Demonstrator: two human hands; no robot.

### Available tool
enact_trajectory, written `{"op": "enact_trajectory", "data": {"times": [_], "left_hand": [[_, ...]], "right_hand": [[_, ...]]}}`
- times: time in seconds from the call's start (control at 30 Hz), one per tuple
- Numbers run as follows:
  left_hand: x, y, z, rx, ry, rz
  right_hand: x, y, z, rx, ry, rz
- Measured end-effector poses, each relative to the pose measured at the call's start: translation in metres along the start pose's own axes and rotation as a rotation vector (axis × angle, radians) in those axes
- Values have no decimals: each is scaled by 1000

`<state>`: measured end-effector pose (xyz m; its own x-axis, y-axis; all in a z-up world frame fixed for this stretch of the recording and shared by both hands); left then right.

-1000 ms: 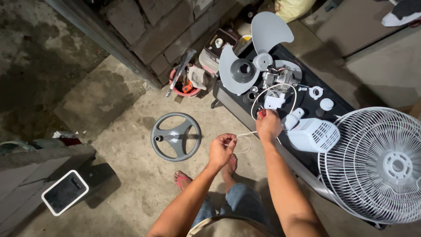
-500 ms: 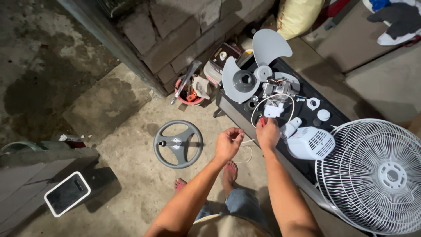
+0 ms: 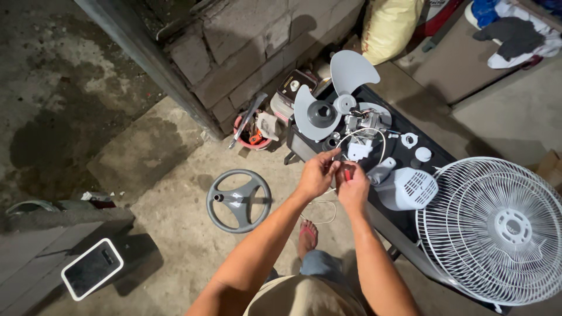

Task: The person attaches a white fan pole to a grey steering wheel using a screwdriver. They repeatedly align the pole, insert screws, and tighten them to secure the connection.

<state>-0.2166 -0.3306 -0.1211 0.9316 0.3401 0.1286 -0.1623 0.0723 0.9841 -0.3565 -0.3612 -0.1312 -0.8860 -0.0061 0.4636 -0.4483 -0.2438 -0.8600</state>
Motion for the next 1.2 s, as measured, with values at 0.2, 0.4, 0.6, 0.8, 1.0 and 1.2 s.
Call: {"op": "enact_trajectory", "data": {"times": [0.2, 0.4, 0.6, 0.8, 1.0, 1.2], "left_hand": [[32, 13, -5, -64, 62, 100], [77, -1, -27, 148, 103, 46], [120, -18, -63, 134, 233, -128], [161, -26, -101, 186, 347, -234], [193, -42, -127, 230, 394, -373], [222, -41, -154, 307, 464, -526]], "right_hand": [[-8, -43, -9, -89, -71, 52], [-34, -74, -21, 59, -179, 169], [-76, -85, -40, -17, -366, 356], [-119, -93, -71, -463, -681, 415], [-142, -117, -92, -453, -755, 438], [-163, -133, -108, -319, -822, 376]]}}
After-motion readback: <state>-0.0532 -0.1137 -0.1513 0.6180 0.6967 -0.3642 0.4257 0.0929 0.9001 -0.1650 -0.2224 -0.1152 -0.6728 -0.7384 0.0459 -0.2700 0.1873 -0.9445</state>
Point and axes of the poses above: each hand's wrist, its own z-axis towards the middle knuckle, its own x-axis out of the back of the hand, y = z × x, the point moved 4 cm from there along z, towards the middle knuckle, and after that the axes turned 5 degrees about -x, right-handed, at the moved point
